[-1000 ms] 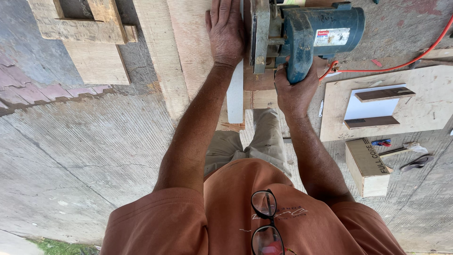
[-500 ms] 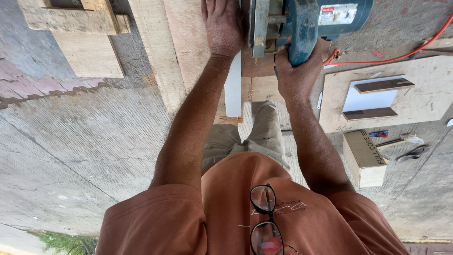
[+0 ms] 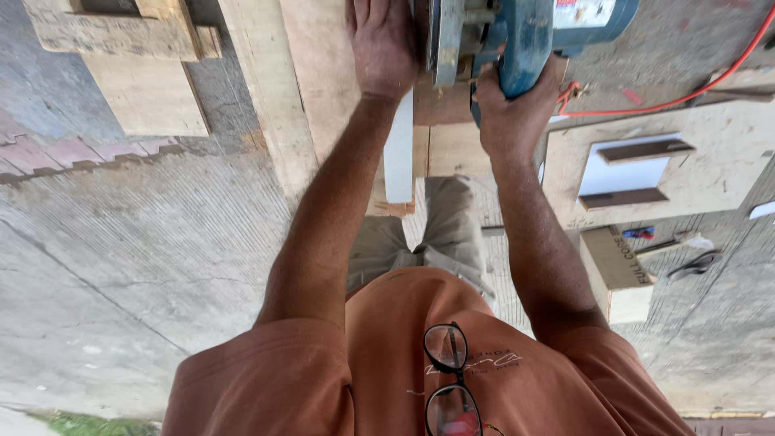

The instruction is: The person walks to a work area, picks up a plywood panel, and places it on a wooden frame. They measure and mark the panel with a tape measure and pencil, then align a straight edge. Using a circular saw, they cut along the marked line and separate the cut piece.

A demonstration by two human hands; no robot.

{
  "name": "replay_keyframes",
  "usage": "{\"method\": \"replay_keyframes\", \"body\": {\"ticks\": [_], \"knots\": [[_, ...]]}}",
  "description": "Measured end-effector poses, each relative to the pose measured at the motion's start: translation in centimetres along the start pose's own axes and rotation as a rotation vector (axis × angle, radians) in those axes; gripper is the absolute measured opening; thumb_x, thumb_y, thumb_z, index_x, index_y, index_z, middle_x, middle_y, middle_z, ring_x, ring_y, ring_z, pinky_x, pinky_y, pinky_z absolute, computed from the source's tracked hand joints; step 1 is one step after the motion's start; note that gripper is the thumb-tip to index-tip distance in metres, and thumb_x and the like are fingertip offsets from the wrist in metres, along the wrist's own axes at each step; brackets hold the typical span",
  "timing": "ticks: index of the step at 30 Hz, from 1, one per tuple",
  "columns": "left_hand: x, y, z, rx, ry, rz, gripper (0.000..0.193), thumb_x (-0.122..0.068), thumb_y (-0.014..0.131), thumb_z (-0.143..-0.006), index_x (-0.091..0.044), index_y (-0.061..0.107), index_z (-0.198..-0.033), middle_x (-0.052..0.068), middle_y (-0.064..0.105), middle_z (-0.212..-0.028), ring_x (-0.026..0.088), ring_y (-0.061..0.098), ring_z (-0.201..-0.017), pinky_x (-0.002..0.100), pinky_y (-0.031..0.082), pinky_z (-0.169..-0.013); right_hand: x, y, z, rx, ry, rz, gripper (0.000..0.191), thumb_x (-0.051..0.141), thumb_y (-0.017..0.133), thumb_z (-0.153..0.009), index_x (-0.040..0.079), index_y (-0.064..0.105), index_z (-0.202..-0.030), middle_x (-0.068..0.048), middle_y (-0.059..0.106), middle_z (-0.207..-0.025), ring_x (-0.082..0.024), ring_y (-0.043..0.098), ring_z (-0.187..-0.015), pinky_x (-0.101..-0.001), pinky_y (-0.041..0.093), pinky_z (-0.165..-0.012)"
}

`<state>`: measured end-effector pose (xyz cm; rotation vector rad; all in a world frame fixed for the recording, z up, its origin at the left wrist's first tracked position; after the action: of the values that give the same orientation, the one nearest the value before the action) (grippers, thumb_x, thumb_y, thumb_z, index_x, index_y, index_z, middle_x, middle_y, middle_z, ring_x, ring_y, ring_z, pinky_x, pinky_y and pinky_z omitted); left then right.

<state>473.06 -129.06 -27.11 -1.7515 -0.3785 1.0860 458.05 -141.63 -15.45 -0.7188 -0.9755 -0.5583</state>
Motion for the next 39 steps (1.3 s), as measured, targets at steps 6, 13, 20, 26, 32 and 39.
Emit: {"method": "replay_keyframes", "body": {"ticks": [6,13,20,26,32,39], "knots": [[-0.4,-0.4,-0.7,0.166,-0.1,-0.064,0.064,-0.019,0.06,-0.102,-0.019,0.038,-0.163,0.001,0.03,-0.168,0.026,0.025,-0.158,0.062,0.018,-0.133,1.1,0.7,-0.7,0.012,-0.08,-0.053,0.033,0.004,0.069,-0.096,0.006,0.052,-0.124,-0.009,0.061,-0.113,-0.018,0.072,-0.088,-0.0344,0.066,-0.073],[-0.7,-1.4,-0.5,0.124,-0.079,-0.044,0.066,-0.021,0.062,-0.103,-0.019,0.036,-0.163,-0.001,0.025,-0.17,0.025,0.019,-0.16,0.062,0.018,-0.131,1.1,1.2,-0.8,-0.013,-0.082,0.077,0.029,0.002,0.072,-0.095,0.003,0.059,-0.12,-0.011,0.064,-0.112,-0.019,0.073,-0.09,-0.0357,0.065,-0.076],[-1.1,-2.3,-0.9,0.113,-0.079,-0.035,0.069,-0.021,0.064,-0.102,-0.02,0.034,-0.164,-0.006,0.02,-0.171,0.021,0.016,-0.161,0.062,0.017,-0.132,1.4,1.6,-1.2,-0.036,-0.079,0.102,0.031,0.001,0.071,-0.091,0.004,0.059,-0.119,-0.009,0.061,-0.109,-0.017,0.073,-0.087,-0.0345,0.064,-0.075],[-0.8,-2.3,-0.7,0.15,-0.097,-0.066,0.067,-0.017,0.062,-0.103,-0.023,0.036,-0.164,-0.009,0.019,-0.172,0.021,0.017,-0.161,0.06,0.017,-0.133,1.6,2.0,-1.5,-0.013,-0.045,0.09,0.029,0.002,0.071,-0.089,0.004,0.06,-0.116,-0.009,0.067,-0.098,-0.016,0.074,-0.079,-0.0343,0.065,-0.072],[-0.5,-2.2,-0.5,0.132,-0.09,-0.056,0.066,-0.017,0.062,-0.103,-0.023,0.037,-0.164,-0.01,0.018,-0.172,0.021,0.017,-0.161,0.059,0.017,-0.133,1.4,2.3,-1.7,-0.003,-0.039,0.063,0.027,0.002,0.07,-0.09,0.003,0.06,-0.115,-0.009,0.068,-0.095,-0.016,0.074,-0.075,-0.0347,0.064,-0.067],[-0.6,-2.0,-0.4,0.139,-0.089,-0.032,0.068,-0.018,0.064,-0.1,-0.022,0.038,-0.163,-0.009,0.019,-0.172,0.022,0.017,-0.16,0.061,0.017,-0.132,1.2,2.0,-2.1,0.006,-0.209,0.167,0.028,-0.001,0.072,-0.095,0.002,0.061,-0.121,-0.011,0.066,-0.1,-0.018,0.072,-0.084,-0.0359,0.064,-0.075]]}}
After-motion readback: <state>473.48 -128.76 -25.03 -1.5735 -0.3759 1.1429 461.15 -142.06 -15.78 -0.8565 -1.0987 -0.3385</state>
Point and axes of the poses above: each hand's wrist, its own z-axis away from the middle knuckle, its own y-axis out of the palm, x = y × z, the point moved 1 cm from there along -z, towards the middle knuckle
